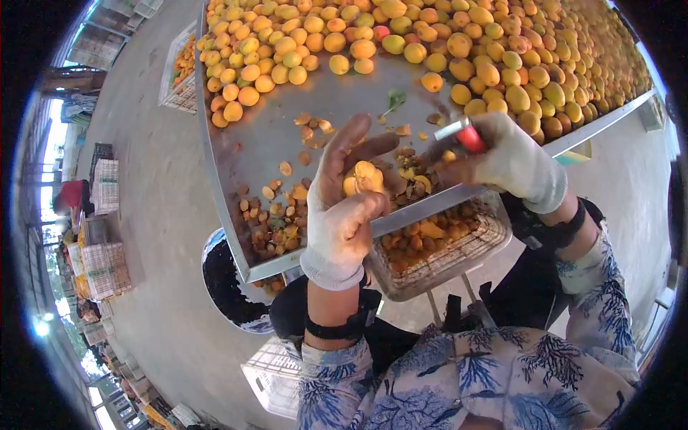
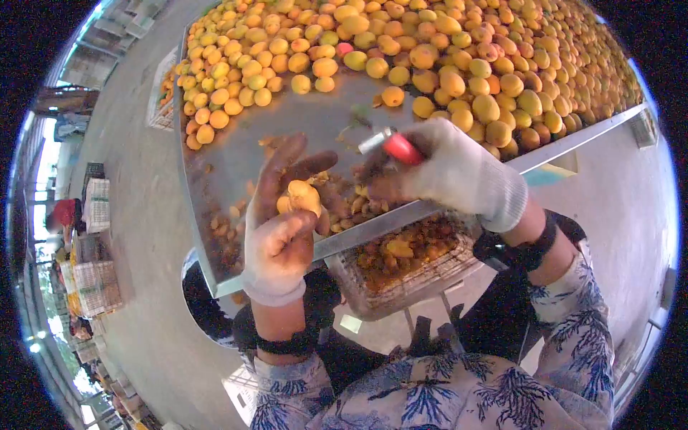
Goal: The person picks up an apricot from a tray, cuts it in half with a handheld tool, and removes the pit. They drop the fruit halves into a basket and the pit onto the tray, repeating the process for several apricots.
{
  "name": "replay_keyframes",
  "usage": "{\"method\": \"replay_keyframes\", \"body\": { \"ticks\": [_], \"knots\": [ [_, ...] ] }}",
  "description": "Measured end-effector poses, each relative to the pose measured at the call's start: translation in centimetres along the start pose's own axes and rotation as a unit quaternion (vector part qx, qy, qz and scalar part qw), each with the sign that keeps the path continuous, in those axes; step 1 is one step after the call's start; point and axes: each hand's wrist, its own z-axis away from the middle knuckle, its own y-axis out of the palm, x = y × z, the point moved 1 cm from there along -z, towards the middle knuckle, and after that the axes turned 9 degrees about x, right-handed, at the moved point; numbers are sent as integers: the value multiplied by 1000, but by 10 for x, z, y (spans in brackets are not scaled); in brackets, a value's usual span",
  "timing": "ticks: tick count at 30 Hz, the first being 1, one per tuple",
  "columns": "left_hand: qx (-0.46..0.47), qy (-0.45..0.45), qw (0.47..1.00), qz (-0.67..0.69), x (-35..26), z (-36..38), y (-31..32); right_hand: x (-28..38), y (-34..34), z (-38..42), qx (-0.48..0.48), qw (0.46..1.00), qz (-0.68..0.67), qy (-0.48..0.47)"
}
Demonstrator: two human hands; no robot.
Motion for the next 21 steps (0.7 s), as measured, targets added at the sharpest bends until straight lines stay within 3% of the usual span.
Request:
{"method": "replay_keyframes", "body": {
  "ticks": [2, 3, 6, 7, 8, 10, 14, 21],
  "knots": [
    [27, -5, 999, 23, 0, -5, 9, 13, 7, -8, -39, 961, -254, -105],
    [49, -8, 998, 44, 2, -6, 13, 16, 10, -8, -85, 973, -183, -115],
    [52, -41, 997, 48, 15, -7, 10, 27, 14, -10, -47, 977, -77, -194],
    [63, -17, 997, 38, 17, -8, 14, 26, 17, -11, -56, 978, 35, -197],
    [62, -18, 997, 38, 17, -9, 16, 21, 21, -15, -55, 978, 34, -197],
    [34, -15, 999, -23, 18, -8, 16, 19, 30, -22, -122, 925, 197, -300],
    [-6, -23, 1000, 1, 17, -8, 16, 21, 33, -21, -114, 946, 194, -234],
    [-33, -49, 984, 169, 27, -9, 11, 25, 27, -26, -56, 953, 227, -195]
  ]
}}
